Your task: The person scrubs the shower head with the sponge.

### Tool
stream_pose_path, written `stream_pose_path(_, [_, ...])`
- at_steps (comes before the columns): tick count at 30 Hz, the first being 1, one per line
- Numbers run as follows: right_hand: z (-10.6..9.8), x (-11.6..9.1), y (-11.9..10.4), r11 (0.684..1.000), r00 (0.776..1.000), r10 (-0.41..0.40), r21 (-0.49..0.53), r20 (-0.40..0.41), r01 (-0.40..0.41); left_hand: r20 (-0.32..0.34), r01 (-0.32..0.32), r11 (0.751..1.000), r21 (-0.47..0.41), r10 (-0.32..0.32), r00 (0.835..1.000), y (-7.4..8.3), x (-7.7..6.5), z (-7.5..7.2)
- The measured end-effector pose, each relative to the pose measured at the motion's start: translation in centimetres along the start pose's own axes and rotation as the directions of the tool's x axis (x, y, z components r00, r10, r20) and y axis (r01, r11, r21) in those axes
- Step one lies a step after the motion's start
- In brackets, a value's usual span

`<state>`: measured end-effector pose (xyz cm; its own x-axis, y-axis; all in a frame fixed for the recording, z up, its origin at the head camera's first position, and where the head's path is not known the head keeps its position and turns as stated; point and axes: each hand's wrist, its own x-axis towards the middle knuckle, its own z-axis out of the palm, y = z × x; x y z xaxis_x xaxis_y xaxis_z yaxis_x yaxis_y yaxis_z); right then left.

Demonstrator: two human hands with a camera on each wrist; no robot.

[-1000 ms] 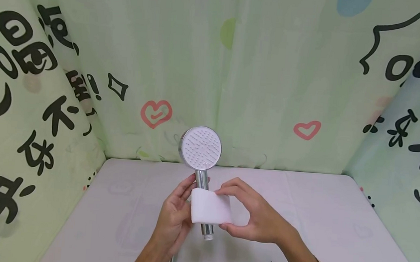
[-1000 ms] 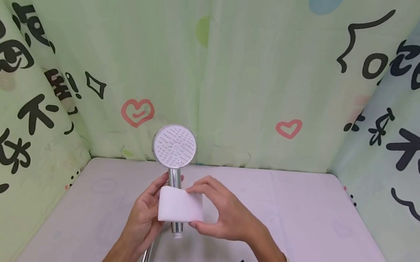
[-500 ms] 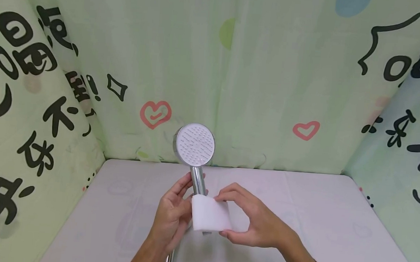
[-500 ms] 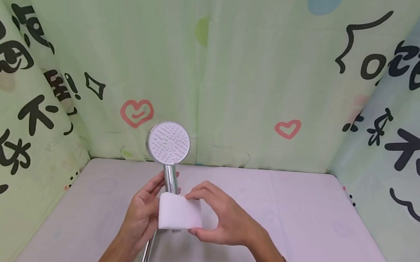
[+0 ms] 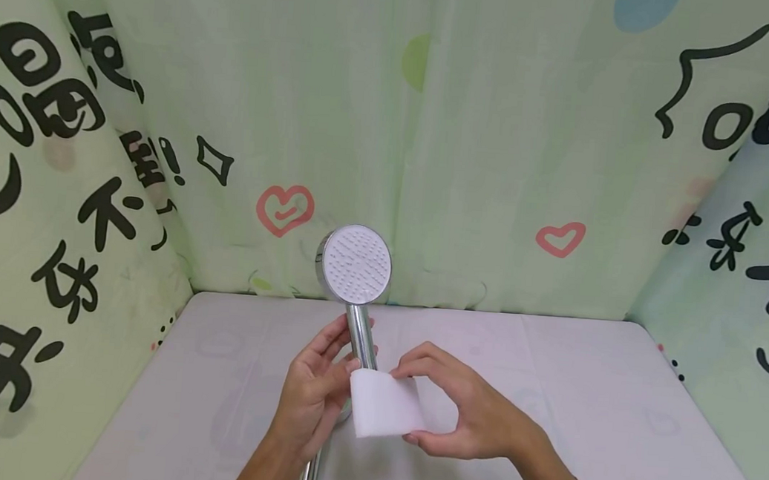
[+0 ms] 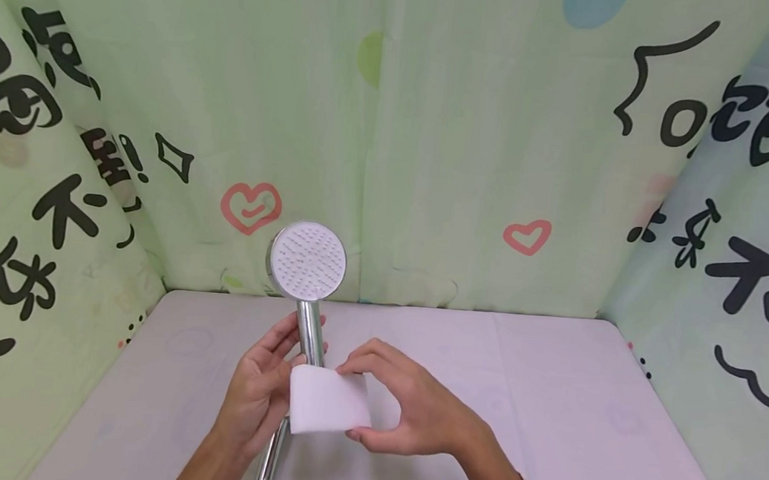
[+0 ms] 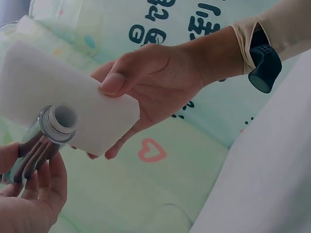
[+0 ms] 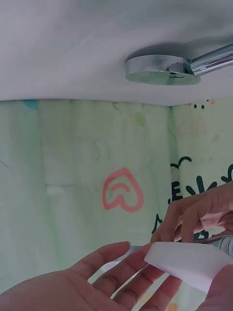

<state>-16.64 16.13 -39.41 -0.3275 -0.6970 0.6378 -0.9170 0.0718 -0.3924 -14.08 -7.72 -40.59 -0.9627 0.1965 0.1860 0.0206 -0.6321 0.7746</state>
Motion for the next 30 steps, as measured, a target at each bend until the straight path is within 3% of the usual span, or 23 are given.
stream_pose_path(10, [0.2,0.0,0.2,0.999,0.999,0.033,-0.027,-0.041,-0.034,0.092,0.019,0.999,-0.039,-0.016,0.996,-0.4,-0.4,-0.1])
stream_pose_path(30, [0.2,0.2,0.3,0.997,0.993,0.070,-0.038,-0.099,-0.074,0.061,0.025,0.999,0.023,-0.026,0.998,-1.0,-1.0,0.0])
